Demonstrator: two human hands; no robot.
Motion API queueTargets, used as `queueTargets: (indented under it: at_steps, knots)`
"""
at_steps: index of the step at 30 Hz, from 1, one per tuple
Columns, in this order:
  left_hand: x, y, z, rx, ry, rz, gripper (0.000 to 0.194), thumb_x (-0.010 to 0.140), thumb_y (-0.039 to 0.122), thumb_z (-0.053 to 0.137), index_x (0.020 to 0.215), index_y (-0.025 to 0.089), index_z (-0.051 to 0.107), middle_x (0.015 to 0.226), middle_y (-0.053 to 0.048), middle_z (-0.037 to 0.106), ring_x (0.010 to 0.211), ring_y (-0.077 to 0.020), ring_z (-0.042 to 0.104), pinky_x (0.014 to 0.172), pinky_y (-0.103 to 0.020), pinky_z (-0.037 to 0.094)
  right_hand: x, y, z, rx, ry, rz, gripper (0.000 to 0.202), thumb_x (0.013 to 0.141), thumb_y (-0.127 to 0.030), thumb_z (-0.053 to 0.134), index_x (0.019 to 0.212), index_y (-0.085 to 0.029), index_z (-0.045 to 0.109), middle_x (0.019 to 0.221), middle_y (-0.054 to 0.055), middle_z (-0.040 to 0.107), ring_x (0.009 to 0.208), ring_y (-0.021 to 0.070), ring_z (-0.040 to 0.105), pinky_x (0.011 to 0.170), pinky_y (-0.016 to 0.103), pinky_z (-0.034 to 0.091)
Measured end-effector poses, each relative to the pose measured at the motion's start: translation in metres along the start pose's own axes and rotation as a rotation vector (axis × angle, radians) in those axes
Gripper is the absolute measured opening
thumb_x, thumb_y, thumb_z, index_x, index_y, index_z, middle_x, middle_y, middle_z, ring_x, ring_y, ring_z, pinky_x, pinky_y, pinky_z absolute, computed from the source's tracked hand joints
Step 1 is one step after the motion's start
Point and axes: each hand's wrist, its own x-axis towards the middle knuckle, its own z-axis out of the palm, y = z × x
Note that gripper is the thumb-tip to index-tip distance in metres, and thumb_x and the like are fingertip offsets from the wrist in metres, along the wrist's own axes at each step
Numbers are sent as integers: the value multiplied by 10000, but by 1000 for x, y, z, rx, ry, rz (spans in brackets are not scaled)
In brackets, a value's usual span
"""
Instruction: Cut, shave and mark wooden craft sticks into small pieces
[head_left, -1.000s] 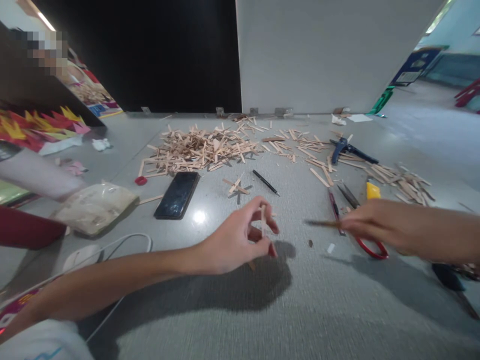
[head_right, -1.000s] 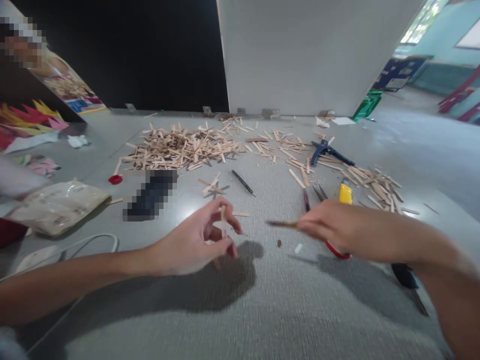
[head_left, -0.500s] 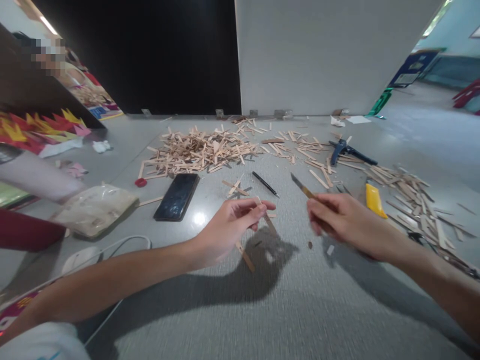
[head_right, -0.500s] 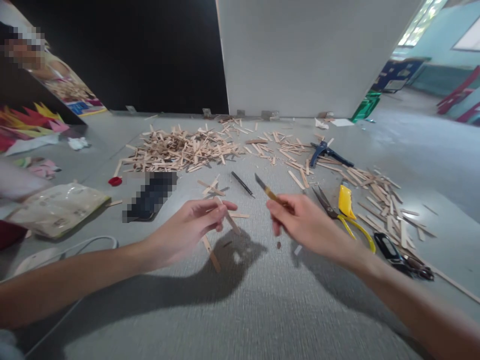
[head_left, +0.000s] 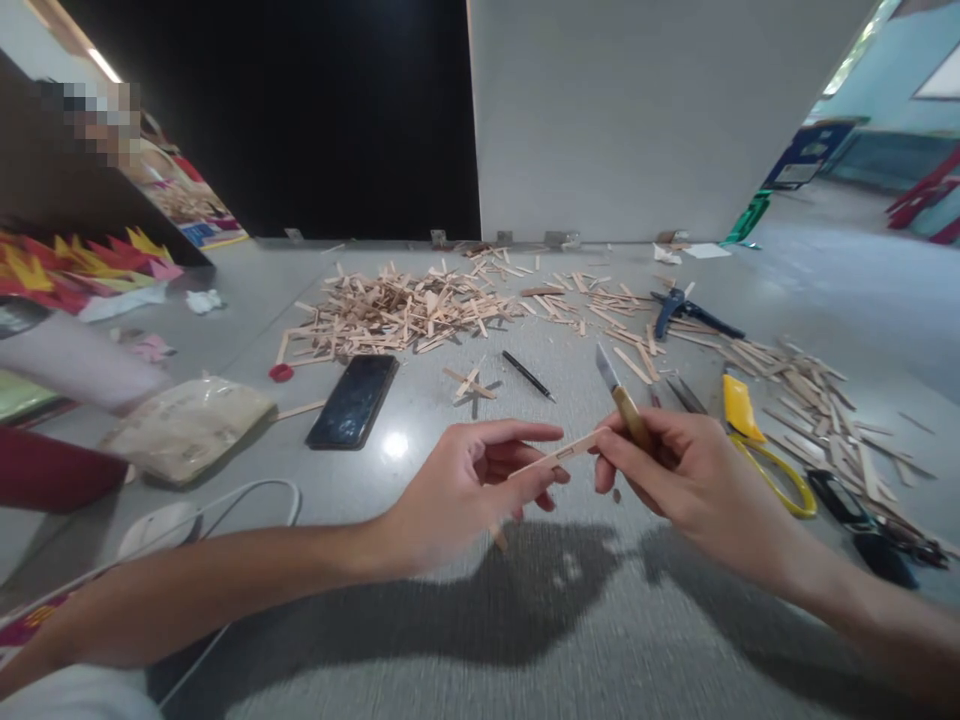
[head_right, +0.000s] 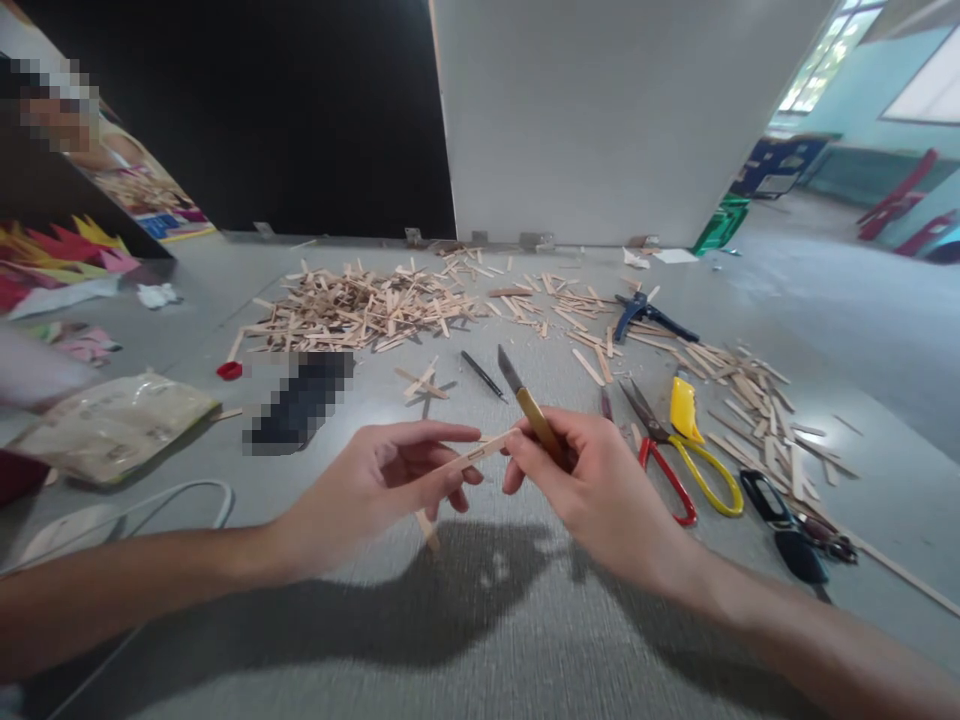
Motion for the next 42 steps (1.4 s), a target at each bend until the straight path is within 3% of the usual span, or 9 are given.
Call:
queueTargets:
  at_steps: [2,7,12,15,22,25,30,36,42]
  knots:
    - [0,-1,-1,-13,-64,-25,491,908,494,862,1283,190,772,997,-101,838,779,-200,777,565,-239,559,0,-2,0,-10,1,-17,471,998,-582,664,696,-222,689,563,-35,511,491,119,342,472,285,288]
    - [2,-2,-5,18,-120,18,254,963,407,788,1030,163,809,933,-91,839,717,-174,777,540,-208,544,-1,-4,-2,-22,-11,-50,416,1010,-498,668,716,-207,712,667,-3,615,552,124,410,530,284,347]
    - [-1,-4,-12,548,83,476,198,1032,189,655,1099,195,842,1046,-85,874,883,-215,840,740,-286,642,-3,-4,-1,79,-72,20,335,992,-468,666,815,-199,758,678,-7,646,471,92,306,483,289,303]
    - [-3,-8,-14,790,121,745,238,1049,115,621,1149,189,824,1131,-92,868,972,-219,850,852,-292,659,-5,-7,3,88,-29,69,301,956,-468,697,837,-201,771,531,-71,462,459,101,241,463,291,285]
    - [-6,-14,-12,864,138,857,183,1056,219,712,1235,193,745,1102,-87,863,864,-172,835,804,-236,656,-9,-10,5,96,-37,143,389,932,-520,706,715,-203,765,456,-96,323,419,95,242,418,286,230]
    - [-7,-15,-11,787,69,943,193,1061,181,697,1253,180,721,972,-57,844,735,-128,768,717,-197,611,-13,-9,8,221,-68,232,386,895,-550,745,728,-203,723,462,-82,411,404,86,273,387,272,173]
    - [-9,-8,-7,670,-60,681,92,1032,164,692,1103,156,750,791,-7,775,604,-97,659,623,-166,537,-16,-10,12,488,-159,379,356,857,-528,774,783,-227,600,468,-80,534,367,53,211,375,241,132]
    - [-10,2,-7,396,-245,224,232,1049,291,649,1238,159,680,897,-73,844,736,-170,770,612,-213,544,-14,-7,16,516,-155,361,379,887,-565,746,857,-216,602,604,-15,708,379,41,231,373,225,164]
    - [-7,2,-8,294,-314,176,217,1078,341,591,1168,158,667,902,-93,822,714,-158,748,574,-204,506,-16,-3,17,403,-169,283,299,934,-456,716,802,-202,628,624,11,721,431,60,286,386,227,187]
